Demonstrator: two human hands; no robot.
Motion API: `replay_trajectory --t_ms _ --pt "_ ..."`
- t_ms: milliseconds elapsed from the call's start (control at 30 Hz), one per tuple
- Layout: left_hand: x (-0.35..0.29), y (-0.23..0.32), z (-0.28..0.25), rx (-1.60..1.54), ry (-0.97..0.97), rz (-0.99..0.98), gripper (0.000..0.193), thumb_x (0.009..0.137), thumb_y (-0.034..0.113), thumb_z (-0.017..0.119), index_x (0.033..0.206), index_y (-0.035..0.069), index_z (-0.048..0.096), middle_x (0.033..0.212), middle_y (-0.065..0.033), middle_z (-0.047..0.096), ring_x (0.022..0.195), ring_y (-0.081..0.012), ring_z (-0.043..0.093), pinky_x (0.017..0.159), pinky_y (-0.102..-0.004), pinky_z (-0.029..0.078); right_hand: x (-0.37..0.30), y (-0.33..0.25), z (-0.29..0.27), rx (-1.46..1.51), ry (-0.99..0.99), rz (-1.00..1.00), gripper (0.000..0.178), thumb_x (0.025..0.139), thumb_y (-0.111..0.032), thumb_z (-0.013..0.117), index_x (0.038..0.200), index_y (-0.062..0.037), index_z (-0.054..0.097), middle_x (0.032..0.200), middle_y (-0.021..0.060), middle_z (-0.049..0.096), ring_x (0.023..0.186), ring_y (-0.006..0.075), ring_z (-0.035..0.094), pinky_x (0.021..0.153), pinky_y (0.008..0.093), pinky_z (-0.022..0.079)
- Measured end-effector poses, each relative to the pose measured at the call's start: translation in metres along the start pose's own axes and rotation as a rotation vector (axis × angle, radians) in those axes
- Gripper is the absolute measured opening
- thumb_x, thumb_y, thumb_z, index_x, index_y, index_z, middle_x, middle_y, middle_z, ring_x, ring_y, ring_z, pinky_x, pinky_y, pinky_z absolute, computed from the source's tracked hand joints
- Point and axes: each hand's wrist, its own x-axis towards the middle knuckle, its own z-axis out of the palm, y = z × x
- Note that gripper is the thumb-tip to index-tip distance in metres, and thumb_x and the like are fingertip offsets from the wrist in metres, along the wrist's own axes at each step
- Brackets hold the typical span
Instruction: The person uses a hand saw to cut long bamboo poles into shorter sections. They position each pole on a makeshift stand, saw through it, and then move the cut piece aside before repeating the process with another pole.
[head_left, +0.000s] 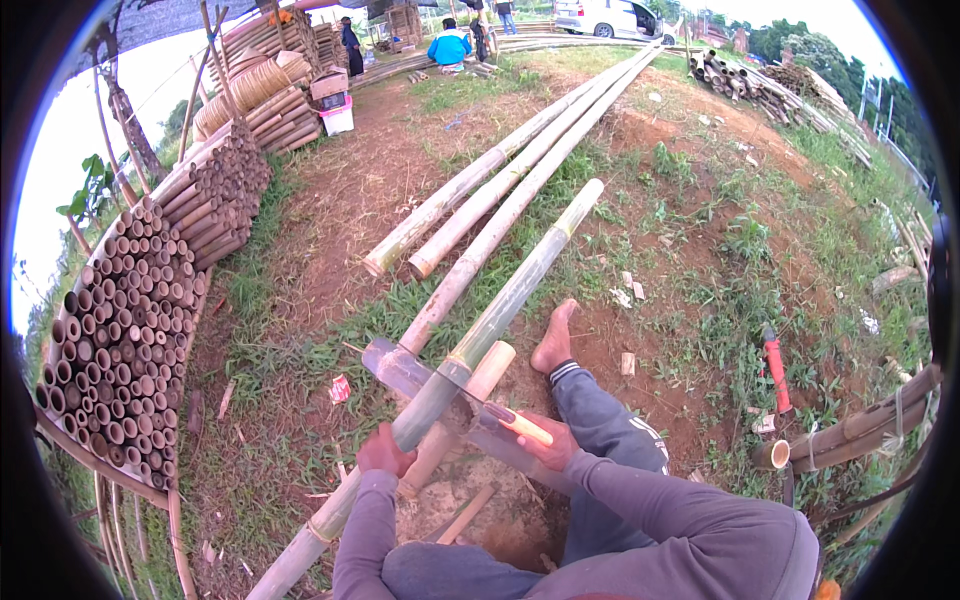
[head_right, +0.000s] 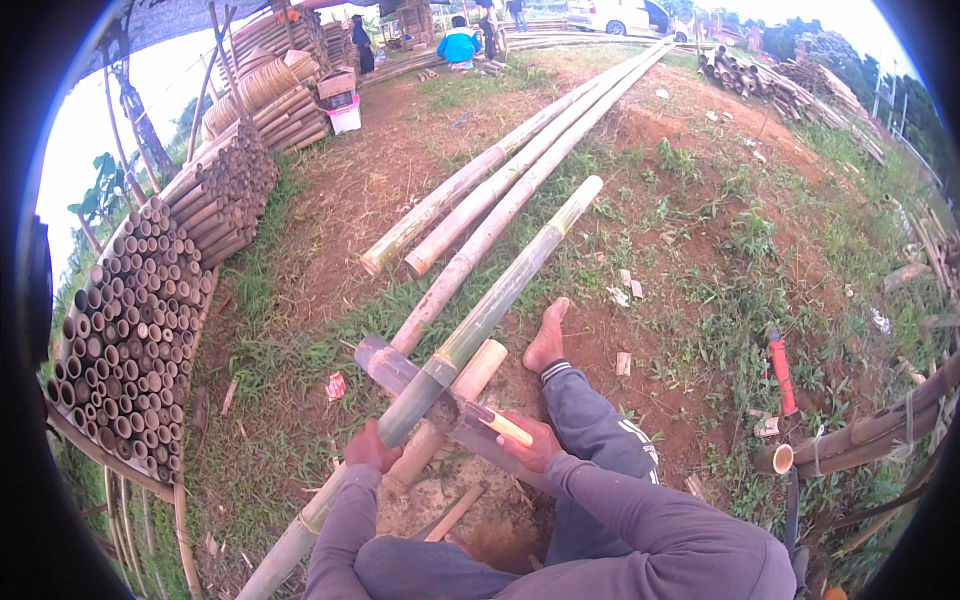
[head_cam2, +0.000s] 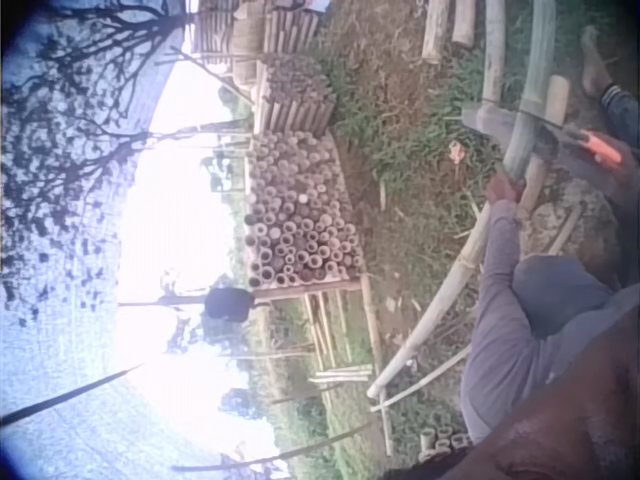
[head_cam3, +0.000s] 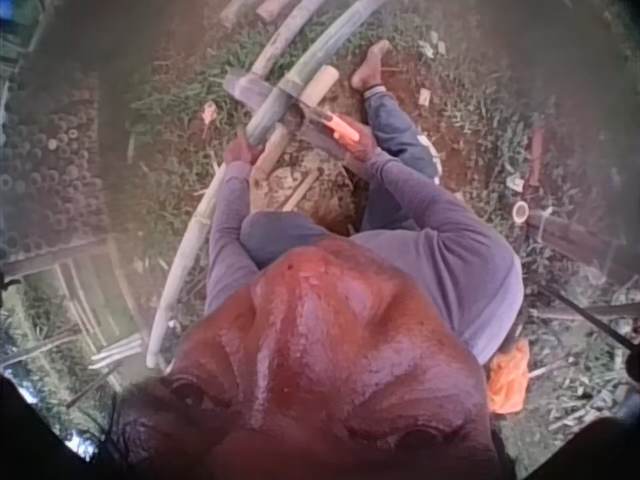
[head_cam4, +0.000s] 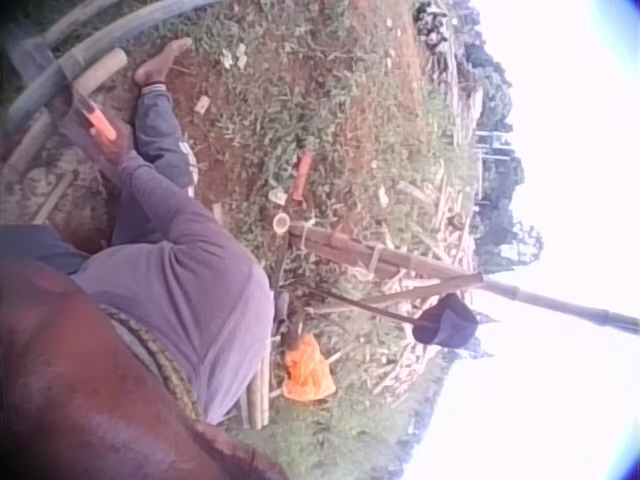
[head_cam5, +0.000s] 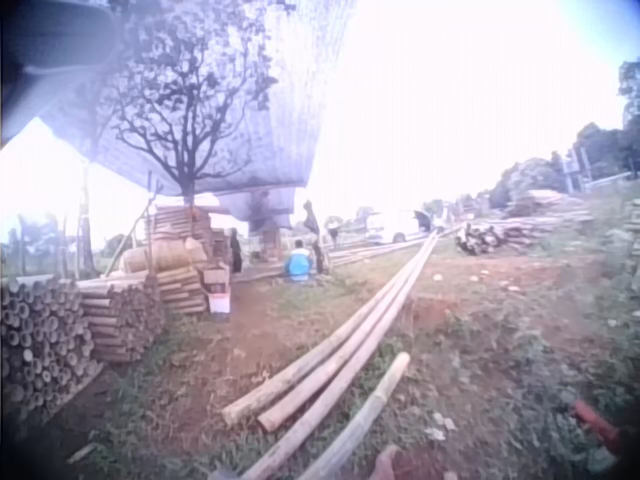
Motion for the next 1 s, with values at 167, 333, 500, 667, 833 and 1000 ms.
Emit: replay_trajectory --t_ms 167,333,500,667,833,1000 --pt "-0.0001 0.0016 -0.0017 0.016 -0.017 -0.013 0.071 0.07 0.047 0.09 0.122 0.009 0.06 0.119 -0.0206 0.07 0.109 -0.0421 0.071 0.094 -0.0533 0.056 0.0002 0.0044 0.0011 -0.018 -0.006 -0.023 0.052 0.098 -0.021 0.076 0.146 -0.0055 0.061 0.133 0.0127 0.073 0.121 0.0197 0.069 0.105 0.0337 0.053" --pt "0.0004 0.0001 -0.0005 0.014 -0.028 -0.01 0.071 0.07 0.046 0.09 0.122 0.009 0.059 0.119 -0.0205 0.07 0.11 -0.0419 0.071 0.095 -0.0536 0.056 0.0009 0.0014 -0.0003 -0.02 -0.029 -0.043 0.055 0.1 -0.023 0.075 0.147 -0.0011 0.059 0.134 0.0148 0.071 0.122 0.0199 0.069 0.105 0.0332 0.053" --pt "-0.0007 0.0017 -0.0022 0.021 -0.023 -0.006 0.072 0.07 0.046 0.091 0.122 0.009 0.059 0.121 -0.0202 0.07 0.112 -0.0418 0.07 0.096 -0.0534 0.056 0.0 -0.001 -0.0013 -0.016 -0.026 -0.009 0.055 0.099 -0.025 0.075 0.147 -0.002 0.06 0.133 0.015 0.072 0.12 0.0204 0.07 0.104 0.0333 0.053" --pt "-0.0003 0.0015 -0.0023 0.01 -0.024 -0.013 0.071 0.07 0.046 0.09 0.122 0.009 0.059 0.121 -0.0202 0.07 0.112 -0.0417 0.07 0.096 -0.0535 0.056 0.0001 -0.0022 -0.0001 0.002 -0.012 -0.003 0.052 0.098 -0.019 0.076 0.146 -0.0087 0.062 0.133 0.0105 0.073 0.121 0.0167 0.069 0.105 0.0325 0.052" --pt "-0.0002 0.0014 -0.0012 0.004 -0.006 -0.01 0.07 0.07 0.046 0.09 0.122 0.009 0.059 0.12 -0.0207 0.07 0.11 -0.042 0.071 0.095 -0.0531 0.056 0.0003 0.0005 0.001 0.023 -0.01 -0.025 0.052 0.097 -0.019 0.076 0.146 -0.0088 0.062 0.133 0.0103 0.073 0.121 0.0166 0.069 0.105 0.0322 0.052" --pt "0.0001 0.0009 -0.0007 0.009 -0.006 -0.008 0.07 0.07 0.046 0.09 0.121 0.009 0.059 0.119 -0.0207 0.071 0.109 -0.042 0.071 0.095 -0.053 0.056 -0.0005 0.0014 0.0016 0.006 -0.002 -0.017 0.052 0.098 -0.019 0.076 0.146 -0.0085 0.062 0.132 0.0113 0.073 0.12 0.0176 0.07 0.104 0.0326 0.053"
